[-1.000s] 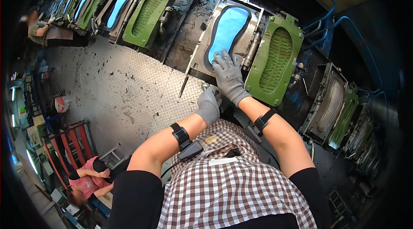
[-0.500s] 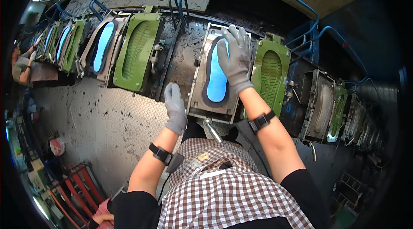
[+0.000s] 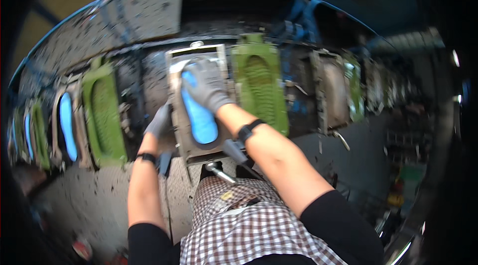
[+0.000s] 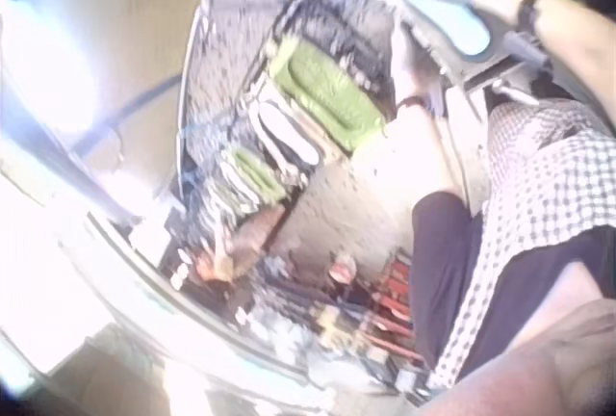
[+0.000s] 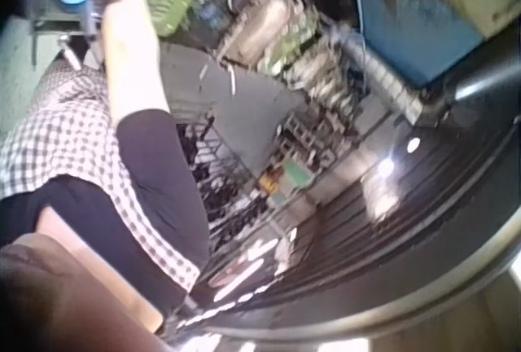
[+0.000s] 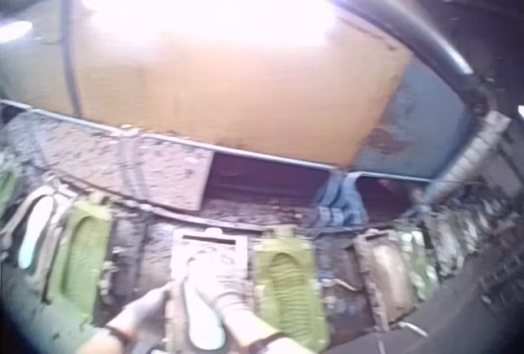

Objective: Placing insoles and shoe components into a rotating assembly machine and moving finished pieces to a drying rack.

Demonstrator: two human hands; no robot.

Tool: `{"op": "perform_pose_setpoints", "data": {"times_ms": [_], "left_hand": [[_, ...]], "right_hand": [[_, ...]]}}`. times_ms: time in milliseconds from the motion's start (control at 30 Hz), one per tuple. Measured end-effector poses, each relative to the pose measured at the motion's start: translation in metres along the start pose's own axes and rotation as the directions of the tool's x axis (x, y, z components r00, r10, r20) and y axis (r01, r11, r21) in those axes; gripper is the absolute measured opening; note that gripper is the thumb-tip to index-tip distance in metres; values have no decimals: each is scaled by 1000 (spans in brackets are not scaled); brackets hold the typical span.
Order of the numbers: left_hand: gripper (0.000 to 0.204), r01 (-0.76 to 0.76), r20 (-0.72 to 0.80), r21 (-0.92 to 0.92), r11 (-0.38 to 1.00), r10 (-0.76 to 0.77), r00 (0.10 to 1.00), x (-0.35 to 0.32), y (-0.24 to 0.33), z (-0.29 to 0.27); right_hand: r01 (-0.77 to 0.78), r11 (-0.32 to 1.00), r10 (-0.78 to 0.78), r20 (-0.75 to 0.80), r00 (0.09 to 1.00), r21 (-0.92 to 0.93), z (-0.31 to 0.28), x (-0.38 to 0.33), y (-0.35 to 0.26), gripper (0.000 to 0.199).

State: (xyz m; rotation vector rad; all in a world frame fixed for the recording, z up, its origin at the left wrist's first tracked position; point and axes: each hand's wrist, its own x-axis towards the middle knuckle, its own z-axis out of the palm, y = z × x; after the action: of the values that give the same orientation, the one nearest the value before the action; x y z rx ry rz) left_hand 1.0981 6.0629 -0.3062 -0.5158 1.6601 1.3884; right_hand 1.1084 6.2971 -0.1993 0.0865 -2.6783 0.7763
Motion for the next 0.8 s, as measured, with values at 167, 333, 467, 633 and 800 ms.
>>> {"op": "perform_pose_setpoints", "data": {"times_ms": [167, 333, 467, 633, 800], "left_hand": [[36, -219, -200, 327, 919, 293, 935, -94, -106, -59], [48, -658, 318, 752, 41, 852, 416, -258, -72, 110], [49, -626, 537, 765, -150, 686, 491, -240, -96, 171], [55, -586, 450, 804, 104, 538, 713, -251, -88, 184], [54, -824, 632, 565, 32, 625, 458, -183, -43, 357]], "right_hand": [[-75, 997, 79, 118, 990, -35, 8, -8, -21, 50], [48, 977, -61, 56, 997, 209, -32, -106, 26, 49], [29, 918, -10, -50, 999, 395, -146, -210, 57, 35], [-223, 909, 326, -267, 907, 353, -321, -398, 141, 29], [-650, 715, 662, -551, 508, 259, -447, -605, 206, 25]]}}
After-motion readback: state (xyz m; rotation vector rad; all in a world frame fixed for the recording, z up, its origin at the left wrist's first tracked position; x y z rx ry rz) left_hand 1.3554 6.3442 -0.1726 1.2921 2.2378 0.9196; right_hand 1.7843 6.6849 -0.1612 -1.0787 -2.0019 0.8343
